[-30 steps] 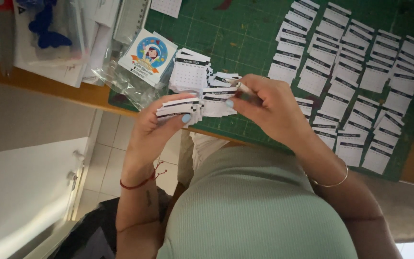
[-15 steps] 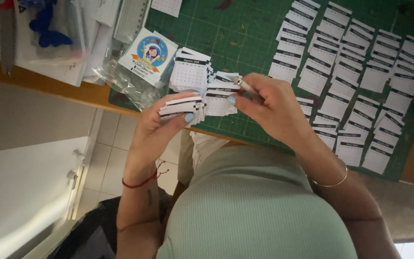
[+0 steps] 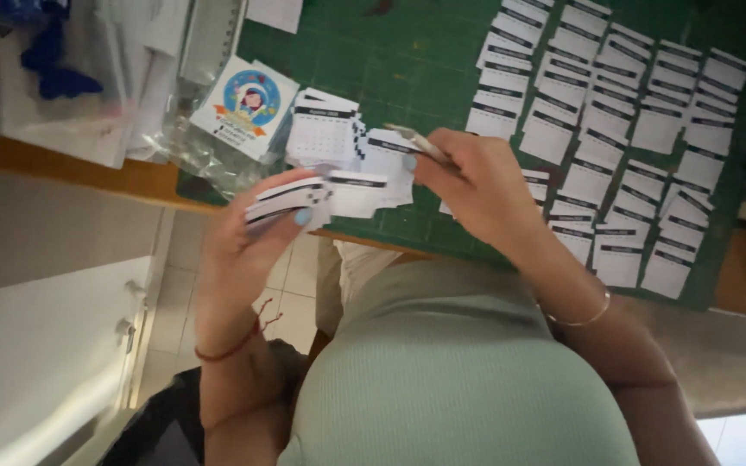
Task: Assembling small calendar cards by picking them from a layout, stacking them in order, and stapling them together.
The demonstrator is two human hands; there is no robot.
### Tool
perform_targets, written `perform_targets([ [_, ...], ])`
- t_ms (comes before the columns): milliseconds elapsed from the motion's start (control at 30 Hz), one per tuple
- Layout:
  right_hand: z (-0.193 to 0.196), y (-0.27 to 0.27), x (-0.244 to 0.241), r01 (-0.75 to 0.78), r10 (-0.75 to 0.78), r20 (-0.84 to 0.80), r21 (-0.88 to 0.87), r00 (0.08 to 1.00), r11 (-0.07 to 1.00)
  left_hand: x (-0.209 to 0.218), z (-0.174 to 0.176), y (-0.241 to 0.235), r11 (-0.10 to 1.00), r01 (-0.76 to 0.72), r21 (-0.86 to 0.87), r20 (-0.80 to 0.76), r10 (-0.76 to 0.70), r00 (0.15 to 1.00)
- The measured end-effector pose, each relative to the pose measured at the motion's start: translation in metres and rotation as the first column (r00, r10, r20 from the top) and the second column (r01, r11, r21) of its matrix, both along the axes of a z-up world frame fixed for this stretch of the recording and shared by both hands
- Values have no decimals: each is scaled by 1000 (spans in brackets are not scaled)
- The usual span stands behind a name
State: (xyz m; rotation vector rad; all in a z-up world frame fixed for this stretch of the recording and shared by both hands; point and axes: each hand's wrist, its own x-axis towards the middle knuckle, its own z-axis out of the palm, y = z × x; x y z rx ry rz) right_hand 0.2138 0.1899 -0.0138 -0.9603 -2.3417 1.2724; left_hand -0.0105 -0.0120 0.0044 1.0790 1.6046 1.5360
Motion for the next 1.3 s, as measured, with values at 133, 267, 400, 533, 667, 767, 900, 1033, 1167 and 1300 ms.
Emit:
perform_targets([
  [133, -11, -8, -14, -61, -1, 197, 310, 980, 949, -1, 0, -8, 998, -57, 28, -24, 57, 998],
  [267, -15, -15, -18, -110, -63, 310, 509, 948, 854, 0, 8, -10, 998, -62, -16, -89, 60, 994],
  [400, -8, -14, -16, -119, -53, 315, 503, 948, 856, 3, 11, -11, 996, -68, -59, -97, 62, 993],
  [533, 14, -16, 0, -36, 30, 22, 307, 999, 951, 4, 4, -11, 998, -41, -53, -102, 35, 994],
  [667, 46, -30, 9, -156, 170, -168, 90, 971, 984, 9, -5, -5, 996, 16, -87, -94, -24, 995],
  [767, 34, -38, 14, -166, 192, -147, 173, 970, 971, 15, -12, -1, 995, 46, -85, -87, -54, 995],
  [900, 19, -41, 22, -138, 174, -136, 239, 975, 961, 19, -12, 3, 988, 71, -135, -105, -86, 991],
  [1033, 23, -39, 34, -181, 201, -56, 253, 978, 951, 31, 1, 5, 947, 36, -321, -158, -90, 983],
  [1167, 24, -36, 43, -170, 187, -40, 259, 982, 951, 39, -2, 11, 950, 26, -312, -112, -64, 992],
  [1300, 30, -33, 54, -173, 195, -72, 239, 978, 956, 50, 4, 18, 950, 71, -305, -78, -100, 992],
])
